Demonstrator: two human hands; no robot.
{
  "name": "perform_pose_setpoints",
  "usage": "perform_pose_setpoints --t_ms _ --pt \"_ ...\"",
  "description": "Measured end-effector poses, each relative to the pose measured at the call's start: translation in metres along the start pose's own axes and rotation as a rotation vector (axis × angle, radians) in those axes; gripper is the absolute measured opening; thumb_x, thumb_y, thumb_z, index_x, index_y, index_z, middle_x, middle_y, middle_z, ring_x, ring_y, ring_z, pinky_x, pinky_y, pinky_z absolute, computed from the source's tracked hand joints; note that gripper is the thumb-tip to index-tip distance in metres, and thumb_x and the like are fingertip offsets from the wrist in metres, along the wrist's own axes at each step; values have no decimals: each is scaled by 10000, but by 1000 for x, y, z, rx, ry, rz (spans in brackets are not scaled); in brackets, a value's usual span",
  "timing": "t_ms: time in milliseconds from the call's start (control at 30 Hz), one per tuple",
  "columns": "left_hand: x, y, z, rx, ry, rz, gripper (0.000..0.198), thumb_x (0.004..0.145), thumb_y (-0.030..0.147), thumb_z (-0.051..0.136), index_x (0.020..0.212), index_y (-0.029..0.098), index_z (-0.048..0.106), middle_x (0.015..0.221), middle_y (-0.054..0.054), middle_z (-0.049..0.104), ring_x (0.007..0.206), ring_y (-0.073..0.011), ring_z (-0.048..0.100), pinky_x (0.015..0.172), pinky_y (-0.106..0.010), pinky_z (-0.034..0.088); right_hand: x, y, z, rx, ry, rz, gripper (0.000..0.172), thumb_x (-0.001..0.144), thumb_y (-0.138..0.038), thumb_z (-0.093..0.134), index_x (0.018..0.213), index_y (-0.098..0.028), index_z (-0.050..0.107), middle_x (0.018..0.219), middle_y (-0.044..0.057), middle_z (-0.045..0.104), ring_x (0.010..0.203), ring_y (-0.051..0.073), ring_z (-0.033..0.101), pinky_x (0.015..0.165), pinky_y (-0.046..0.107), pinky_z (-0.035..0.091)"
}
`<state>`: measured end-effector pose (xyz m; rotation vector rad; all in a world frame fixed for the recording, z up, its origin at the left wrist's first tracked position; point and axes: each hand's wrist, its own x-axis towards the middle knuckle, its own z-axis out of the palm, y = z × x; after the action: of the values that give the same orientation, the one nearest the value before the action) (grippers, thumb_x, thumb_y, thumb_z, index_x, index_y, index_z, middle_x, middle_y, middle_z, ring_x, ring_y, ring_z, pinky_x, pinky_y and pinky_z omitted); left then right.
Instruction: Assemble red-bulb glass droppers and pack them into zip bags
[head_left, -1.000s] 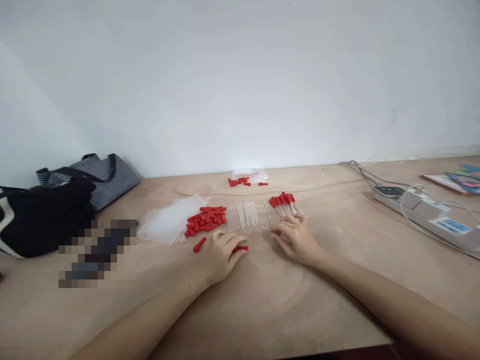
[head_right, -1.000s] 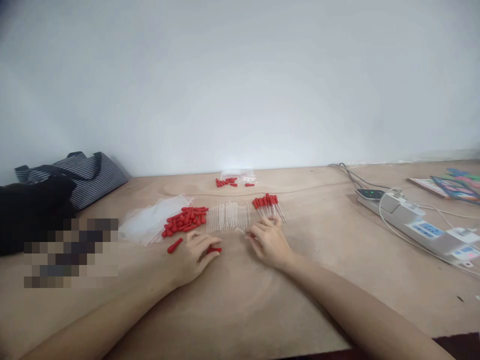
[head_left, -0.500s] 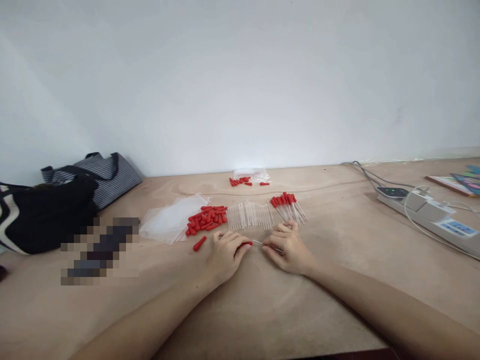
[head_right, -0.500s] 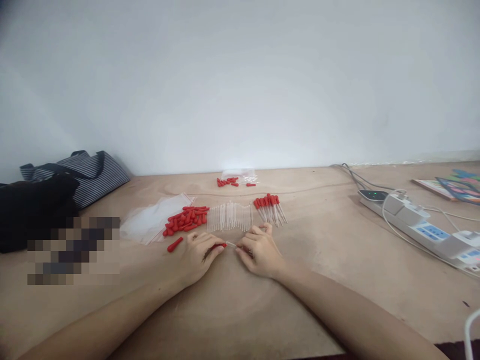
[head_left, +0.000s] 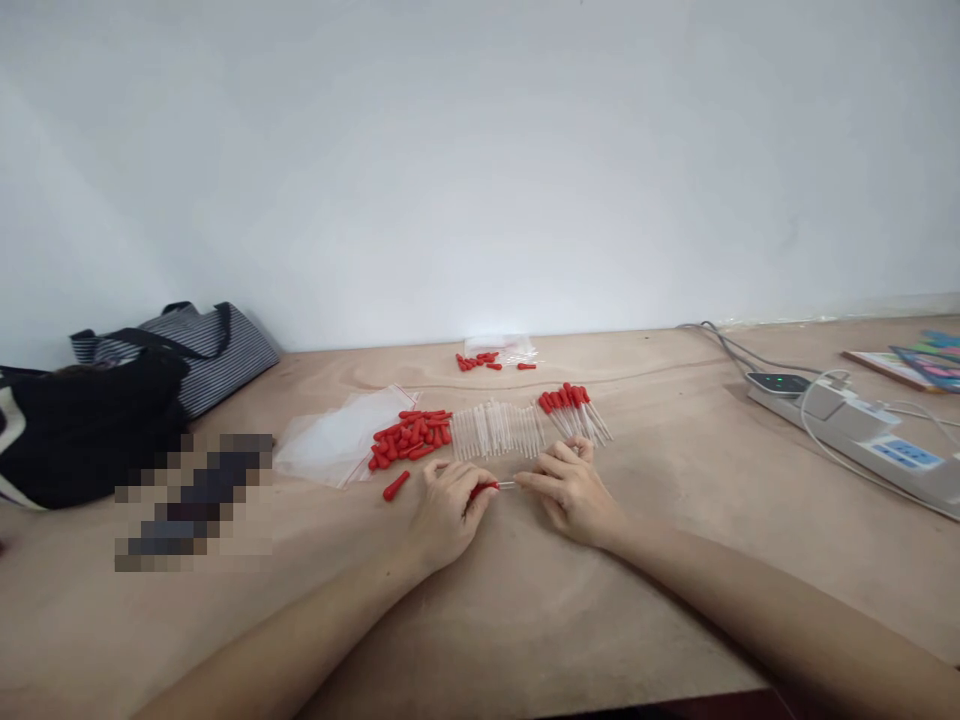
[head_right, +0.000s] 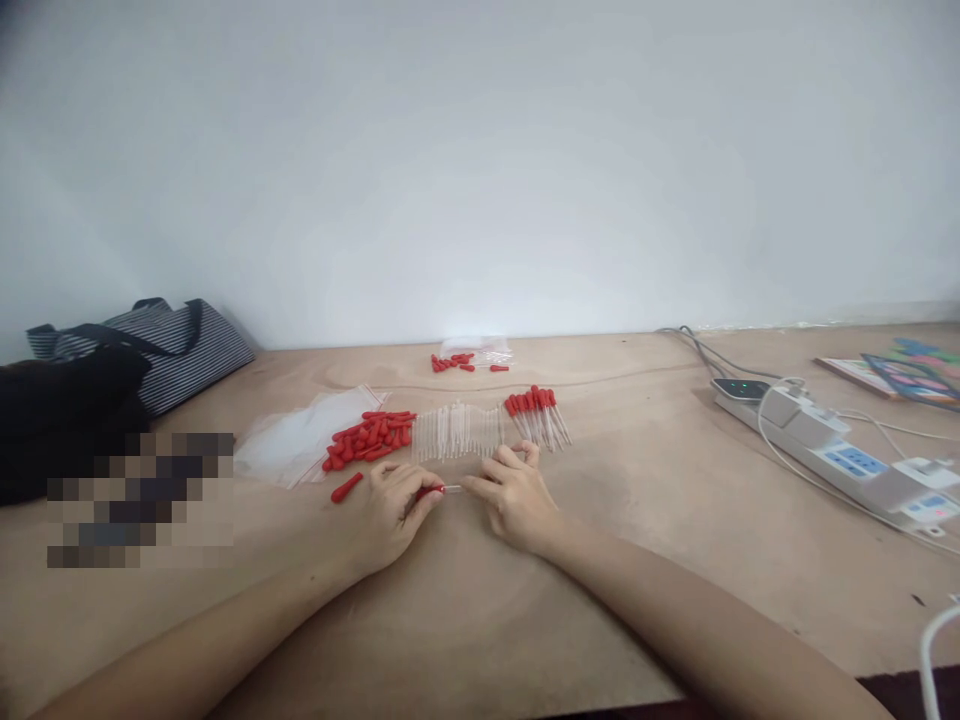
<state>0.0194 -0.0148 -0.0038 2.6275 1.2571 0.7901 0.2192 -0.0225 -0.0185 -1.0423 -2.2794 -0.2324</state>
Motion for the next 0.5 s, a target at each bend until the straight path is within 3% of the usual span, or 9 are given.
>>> perform_pose_setpoints --t_ms 267,500 --pt "0 0 0 -12 -38 25 159 840 225 410 764 201 548 767 23 642 759 -150 565 844 -388 263 2 1 -2 7 -4 -56 251 745 -99 435 841 -212 637 659 5 532 720 143 387 740 354 182" --pt "-2 1 -1 6 -30 48 149 836 226 424 750 199 543 763 15 641 750 -160 562 868 -411 234 4 -8 -2 113 -29 73 182 805 -193 445 773 -196 625 632 5 546 701 143 370 722 347 187"
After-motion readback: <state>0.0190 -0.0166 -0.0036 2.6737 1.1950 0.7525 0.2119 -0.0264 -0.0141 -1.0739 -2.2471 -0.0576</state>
